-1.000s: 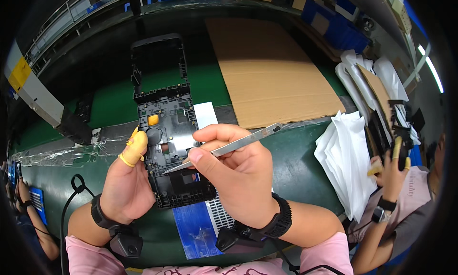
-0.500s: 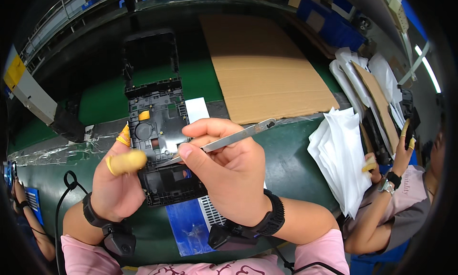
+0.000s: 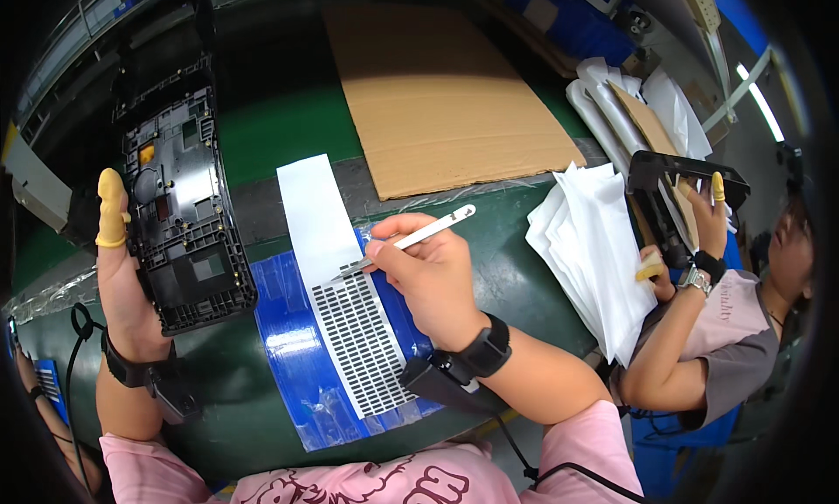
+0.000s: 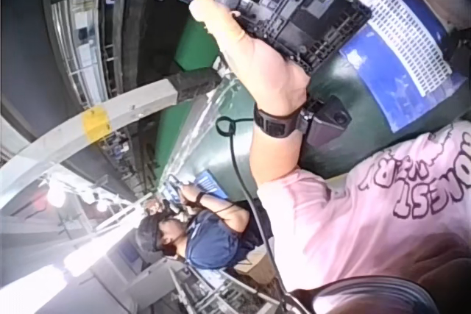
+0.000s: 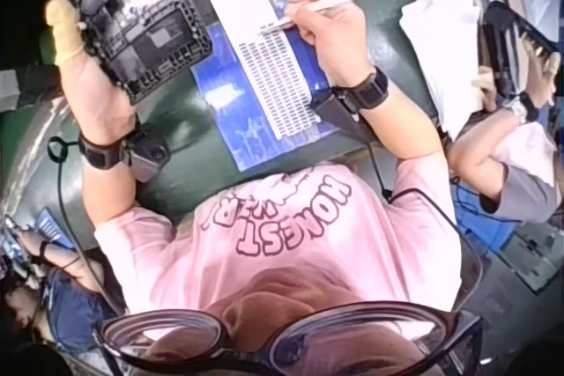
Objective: The worker is assembling a plastic electronics housing by applying adhesive strips and inserting components.
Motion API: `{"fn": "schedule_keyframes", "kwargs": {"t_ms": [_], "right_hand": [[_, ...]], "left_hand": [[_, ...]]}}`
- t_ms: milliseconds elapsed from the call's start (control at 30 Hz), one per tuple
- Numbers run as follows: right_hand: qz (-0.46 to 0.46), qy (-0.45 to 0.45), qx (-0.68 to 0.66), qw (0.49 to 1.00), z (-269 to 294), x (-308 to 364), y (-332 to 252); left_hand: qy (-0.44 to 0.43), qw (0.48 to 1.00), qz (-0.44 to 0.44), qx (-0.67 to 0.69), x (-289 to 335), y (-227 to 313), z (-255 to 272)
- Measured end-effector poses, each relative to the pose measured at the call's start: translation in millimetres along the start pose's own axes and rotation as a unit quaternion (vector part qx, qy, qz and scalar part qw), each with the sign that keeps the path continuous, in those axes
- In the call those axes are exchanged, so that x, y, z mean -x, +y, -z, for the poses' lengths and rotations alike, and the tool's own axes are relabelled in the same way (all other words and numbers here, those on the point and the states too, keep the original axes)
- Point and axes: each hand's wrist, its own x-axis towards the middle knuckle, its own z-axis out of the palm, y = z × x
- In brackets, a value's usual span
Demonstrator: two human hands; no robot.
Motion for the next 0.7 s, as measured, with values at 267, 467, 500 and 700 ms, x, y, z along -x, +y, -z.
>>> {"fn": "schedule_keyframes", "kwargs": {"t_ms": [267, 467, 500, 700], "right_hand": [[-0.031, -0.019, 0.058, 0.998, 4.3, -7.0, 12.6], [-0.026, -0.025, 0.067, 0.997, 2.8, -7.9, 13.2], [-0.026, -0.027, 0.070, 0.997, 2.4, -7.9, 13.0], [-0.019, -0.024, 0.058, 0.998, 0.0, -5.3, 14.6]], "left_hand": [[0.054, 0.998, -0.012, -0.041, -10.8, -1.8, 7.3], [0.013, 1.000, -0.010, -0.010, -18.3, -12.9, 8.5], [0.013, 1.000, -0.012, -0.012, -19.1, -14.3, 8.2], [0.012, 1.000, 0.003, 0.000, -17.3, -17.8, 9.5]]}}
